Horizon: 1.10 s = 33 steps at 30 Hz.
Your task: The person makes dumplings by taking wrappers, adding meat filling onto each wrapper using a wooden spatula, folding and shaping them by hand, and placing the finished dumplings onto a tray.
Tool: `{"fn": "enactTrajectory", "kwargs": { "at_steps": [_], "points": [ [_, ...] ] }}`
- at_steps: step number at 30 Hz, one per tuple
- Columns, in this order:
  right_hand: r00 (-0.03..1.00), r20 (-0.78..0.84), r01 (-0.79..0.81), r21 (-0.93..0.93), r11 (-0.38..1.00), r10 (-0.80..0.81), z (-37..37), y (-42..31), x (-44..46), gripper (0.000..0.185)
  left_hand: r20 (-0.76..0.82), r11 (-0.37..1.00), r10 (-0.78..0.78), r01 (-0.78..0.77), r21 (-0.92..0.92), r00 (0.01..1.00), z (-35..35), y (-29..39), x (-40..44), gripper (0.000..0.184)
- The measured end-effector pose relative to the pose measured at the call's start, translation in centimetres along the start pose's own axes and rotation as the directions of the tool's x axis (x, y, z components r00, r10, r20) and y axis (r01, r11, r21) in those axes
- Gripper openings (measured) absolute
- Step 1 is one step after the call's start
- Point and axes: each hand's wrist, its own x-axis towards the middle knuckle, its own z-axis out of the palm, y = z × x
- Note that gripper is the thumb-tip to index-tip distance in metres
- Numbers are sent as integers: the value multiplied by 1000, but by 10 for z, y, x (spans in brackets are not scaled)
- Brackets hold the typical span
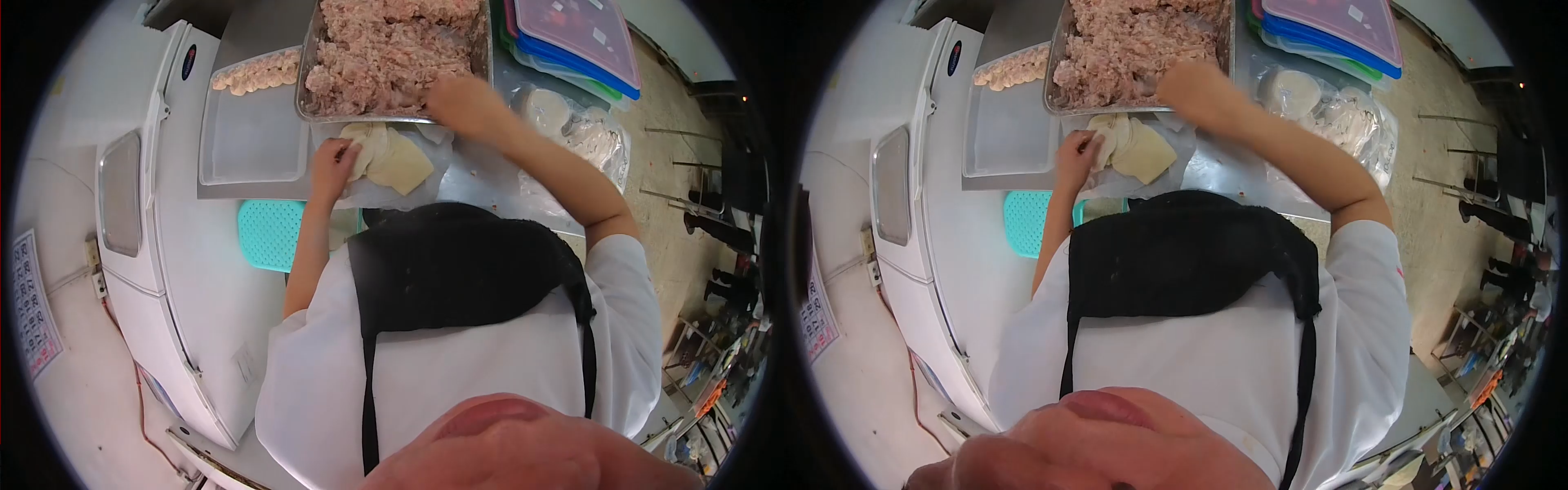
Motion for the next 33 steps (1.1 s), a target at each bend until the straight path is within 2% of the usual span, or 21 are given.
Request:
{"fn": "enactTrajectory", "kwargs": {
  "at_steps": [1,3,6,7,8,10,11,14,17,20,23,26,27,30,32,33],
  "points": [
    [981,188,-31,-83,996,46,-10,-20,0,10,-39,1000,-29,29,-2,999,-3,-1,-1,14],
    [965,250,-66,-62,996,79,-22,-15,-6,10,-87,998,-39,44,50,995,-9,8,-6,14],
    [941,310,-107,-102,989,134,-52,26,1,11,-104,931,335,-313,186,936,-2,10,-14,16],
    [933,329,-109,-130,986,146,-55,40,8,11,18,899,415,-413,143,910,3,27,-20,18],
    [957,266,-97,-70,993,112,-44,43,9,12,138,855,498,-512,86,856,10,46,-21,21],
    [990,132,-65,44,997,59,-7,35,2,14,215,781,562,-598,183,799,24,58,-22,24],
    [992,70,-120,223,968,106,-1,12,-3,17,255,735,587,-638,229,768,26,60,-22,26],
    [984,129,-153,223,963,126,28,4,-19,22,239,810,519,-561,169,821,41,33,-8,26],
    [883,301,-452,347,822,359,0,9,-20,25,-51,946,324,-322,42,945,39,31,-1,26],
    [886,262,-434,172,884,384,-26,21,-19,25,-103,884,466,-462,68,878,32,42,-1,23],
    [862,351,-347,-116,931,365,-30,15,-10,24,150,778,601,-618,115,785,37,35,2,21],
    [927,243,-298,19,954,284,-12,-24,-13,22,213,904,400,-422,72,892,43,39,6,18],
    [931,213,-315,66,947,295,-12,-28,-12,21,208,909,391,-412,66,896,43,38,6,18],
    [825,331,-505,69,861,457,-11,-32,4,21,216,932,349,-361,19,912,38,27,0,20],
    [900,131,-428,96,899,415,-12,-30,22,22,260,950,310,-306,-58,914,29,14,-2,22],
    [922,28,-386,103,917,385,-13,-27,33,22,283,958,256,-203,-203,924,29,9,-2,24]
  ]
}}
